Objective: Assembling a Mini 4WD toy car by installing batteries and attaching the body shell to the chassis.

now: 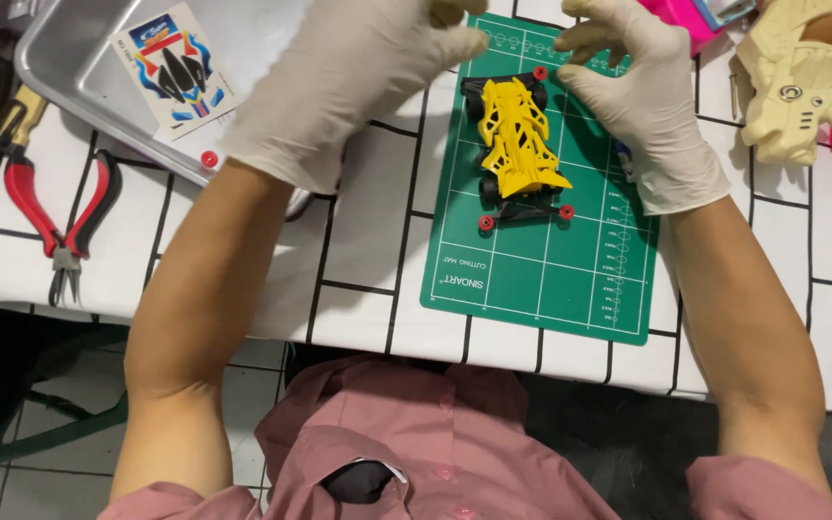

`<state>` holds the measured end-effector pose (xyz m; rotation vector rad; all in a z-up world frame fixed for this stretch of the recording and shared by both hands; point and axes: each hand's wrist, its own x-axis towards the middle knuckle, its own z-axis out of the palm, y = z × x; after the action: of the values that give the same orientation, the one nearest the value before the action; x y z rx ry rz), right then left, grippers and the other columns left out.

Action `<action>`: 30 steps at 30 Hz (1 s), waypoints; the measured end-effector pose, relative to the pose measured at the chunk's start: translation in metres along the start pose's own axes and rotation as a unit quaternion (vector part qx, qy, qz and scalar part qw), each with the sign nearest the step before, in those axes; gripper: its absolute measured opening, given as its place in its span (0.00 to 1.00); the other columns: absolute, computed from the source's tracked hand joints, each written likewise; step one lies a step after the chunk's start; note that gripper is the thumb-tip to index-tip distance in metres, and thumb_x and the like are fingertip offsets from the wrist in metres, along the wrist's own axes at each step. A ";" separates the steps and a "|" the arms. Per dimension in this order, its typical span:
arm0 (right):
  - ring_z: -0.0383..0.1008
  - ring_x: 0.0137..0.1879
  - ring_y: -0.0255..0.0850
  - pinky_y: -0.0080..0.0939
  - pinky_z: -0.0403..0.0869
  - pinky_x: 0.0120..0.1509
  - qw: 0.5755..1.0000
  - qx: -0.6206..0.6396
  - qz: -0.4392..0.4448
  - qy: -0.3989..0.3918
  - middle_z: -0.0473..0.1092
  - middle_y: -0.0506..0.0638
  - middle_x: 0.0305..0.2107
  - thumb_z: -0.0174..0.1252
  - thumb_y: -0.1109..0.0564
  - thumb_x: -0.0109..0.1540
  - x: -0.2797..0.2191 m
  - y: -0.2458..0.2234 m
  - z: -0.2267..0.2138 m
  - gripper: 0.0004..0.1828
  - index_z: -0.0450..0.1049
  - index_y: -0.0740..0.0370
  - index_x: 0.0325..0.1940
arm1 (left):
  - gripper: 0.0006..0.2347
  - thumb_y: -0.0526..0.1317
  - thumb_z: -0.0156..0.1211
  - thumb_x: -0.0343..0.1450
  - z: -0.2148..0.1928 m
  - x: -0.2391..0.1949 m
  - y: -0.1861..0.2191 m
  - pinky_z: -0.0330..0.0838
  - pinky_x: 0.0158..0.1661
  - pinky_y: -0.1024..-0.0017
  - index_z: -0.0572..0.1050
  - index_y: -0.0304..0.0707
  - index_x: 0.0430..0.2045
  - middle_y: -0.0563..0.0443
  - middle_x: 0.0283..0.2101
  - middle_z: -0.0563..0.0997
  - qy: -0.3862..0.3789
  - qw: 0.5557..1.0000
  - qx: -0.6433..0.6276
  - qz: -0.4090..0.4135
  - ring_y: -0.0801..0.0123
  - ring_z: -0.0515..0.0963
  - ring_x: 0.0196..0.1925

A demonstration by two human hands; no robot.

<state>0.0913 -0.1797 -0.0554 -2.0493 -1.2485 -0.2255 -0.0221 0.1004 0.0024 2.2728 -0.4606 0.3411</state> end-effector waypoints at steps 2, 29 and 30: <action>0.80 0.48 0.49 0.42 0.69 0.45 1.000 -0.022 -0.016 0.012 0.79 0.64 0.47 0.66 0.76 0.65 0.000 0.001 -0.003 0.26 0.71 0.74 0.67 | 0.14 0.31 0.58 0.75 -0.048 -0.025 0.036 0.52 0.34 0.75 0.60 0.49 0.24 0.65 0.28 0.62 -0.027 0.992 -0.072 -0.100 0.80 0.56 0.32; 0.77 0.51 0.55 0.47 0.75 0.54 0.997 -0.002 -0.045 0.059 0.76 0.71 0.51 0.60 0.80 0.69 0.007 -0.038 -0.015 0.20 0.72 0.82 0.66 | 0.08 0.30 0.61 0.69 -0.100 -0.082 -0.023 0.79 0.35 0.48 0.86 0.44 0.35 0.49 0.36 0.87 -0.146 0.885 0.352 -0.266 0.46 0.84 0.38; 0.77 0.51 0.55 0.47 0.75 0.54 0.997 -0.003 -0.046 0.060 0.76 0.71 0.51 0.60 0.80 0.69 0.008 -0.042 -0.016 0.20 0.72 0.82 0.66 | 0.08 0.30 0.61 0.69 -0.094 -0.074 -0.016 0.79 0.35 0.48 0.86 0.44 0.35 0.49 0.36 0.87 -0.145 0.886 0.353 -0.265 0.46 0.84 0.38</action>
<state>0.0639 -0.1729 -0.0193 -1.9551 -1.2692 -0.3886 -0.0911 0.1966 0.0263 3.0544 0.2070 -0.1538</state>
